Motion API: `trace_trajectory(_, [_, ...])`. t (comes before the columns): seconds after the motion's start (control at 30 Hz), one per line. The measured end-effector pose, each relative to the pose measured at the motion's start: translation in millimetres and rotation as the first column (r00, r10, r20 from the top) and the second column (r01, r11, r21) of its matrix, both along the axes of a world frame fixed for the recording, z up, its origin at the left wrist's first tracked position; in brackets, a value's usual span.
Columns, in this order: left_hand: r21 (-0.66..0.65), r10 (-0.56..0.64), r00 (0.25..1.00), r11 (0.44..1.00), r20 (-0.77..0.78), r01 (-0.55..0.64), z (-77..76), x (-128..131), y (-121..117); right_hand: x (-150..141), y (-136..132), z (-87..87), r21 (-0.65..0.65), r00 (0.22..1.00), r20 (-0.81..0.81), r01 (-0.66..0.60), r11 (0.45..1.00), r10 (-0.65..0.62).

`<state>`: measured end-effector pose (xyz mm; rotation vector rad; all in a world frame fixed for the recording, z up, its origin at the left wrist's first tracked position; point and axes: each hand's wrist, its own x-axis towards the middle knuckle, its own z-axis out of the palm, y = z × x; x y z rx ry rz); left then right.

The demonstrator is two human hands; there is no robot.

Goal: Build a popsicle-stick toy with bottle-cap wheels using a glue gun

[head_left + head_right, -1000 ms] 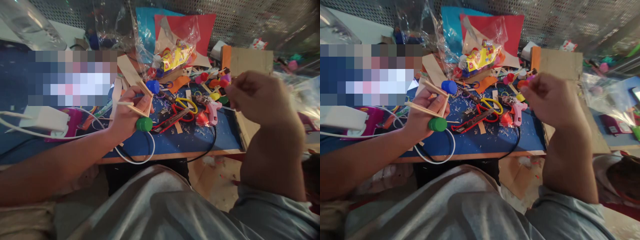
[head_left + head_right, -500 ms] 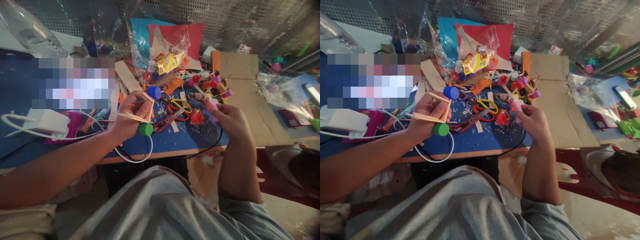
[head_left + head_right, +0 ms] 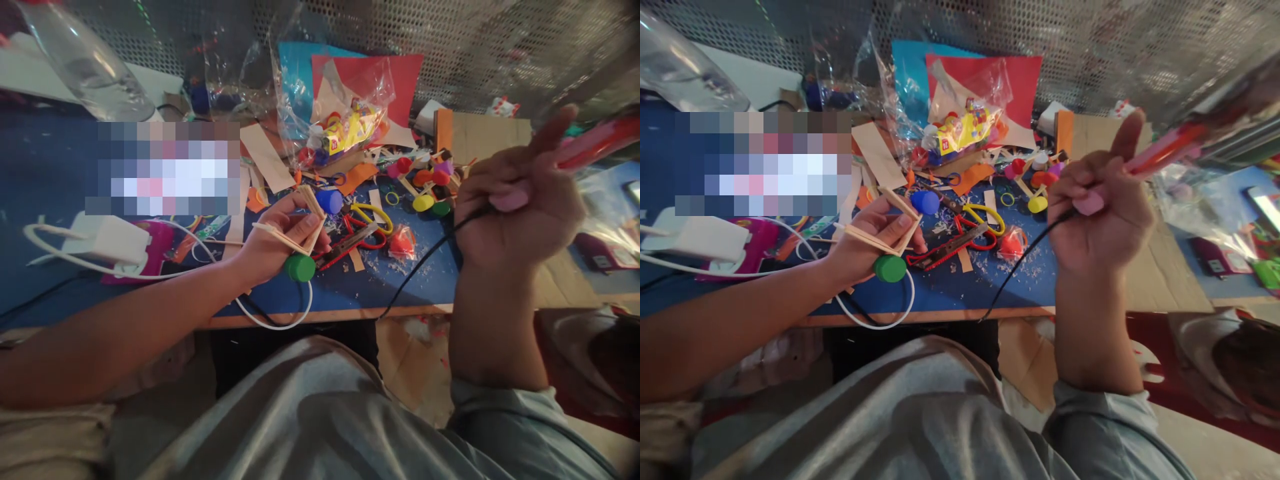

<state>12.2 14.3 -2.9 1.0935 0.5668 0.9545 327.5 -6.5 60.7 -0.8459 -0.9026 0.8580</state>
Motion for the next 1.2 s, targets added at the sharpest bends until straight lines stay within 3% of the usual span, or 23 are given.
trace_trajectory(0.13, [-0.043,-0.029,0.999,0.999,-0.042,0.027,-1.7,-3,1,-16,14,9.0,0.053,0.994,0.107,-0.028,0.998,0.023])
trace_trajectory(0.23, [-0.077,-0.036,0.998,0.997,-0.058,0.032,-2.2,-4,2,-39,16,9.5,-0.006,0.969,0.169,-0.179,0.984,0.178])
trace_trajectory(0.4, [-0.093,-0.048,0.996,0.995,-0.080,0.040,0.6,-3,0,-68,20,-15.1,-0.099,0.941,0.172,-0.277,0.956,0.291])
trace_trajectory(0.6, [-0.044,-0.088,0.980,0.996,-0.178,0.082,-0.8,-2,-2,-73,18,-48.7,-0.125,0.890,0.271,-0.346,0.930,0.367])
trace_trajectory(0.73, [-0.003,-0.112,0.967,0.993,-0.228,0.115,-3.7,2,-3,-79,7,-52.2,-0.140,0.850,0.370,-0.347,0.927,0.375])
trace_trajectory(1.0, [-0.094,-0.131,0.941,0.990,-0.314,0.106,4.2,4,-8,-84,0,-51.6,-0.261,0.722,0.522,-0.371,0.891,0.453])
trace_trajectory(1.2, [-0.111,-0.109,0.944,0.991,-0.311,0.078,1.6,7,-7,-87,1,-57.6,-0.230,0.818,0.432,-0.306,0.924,0.378])
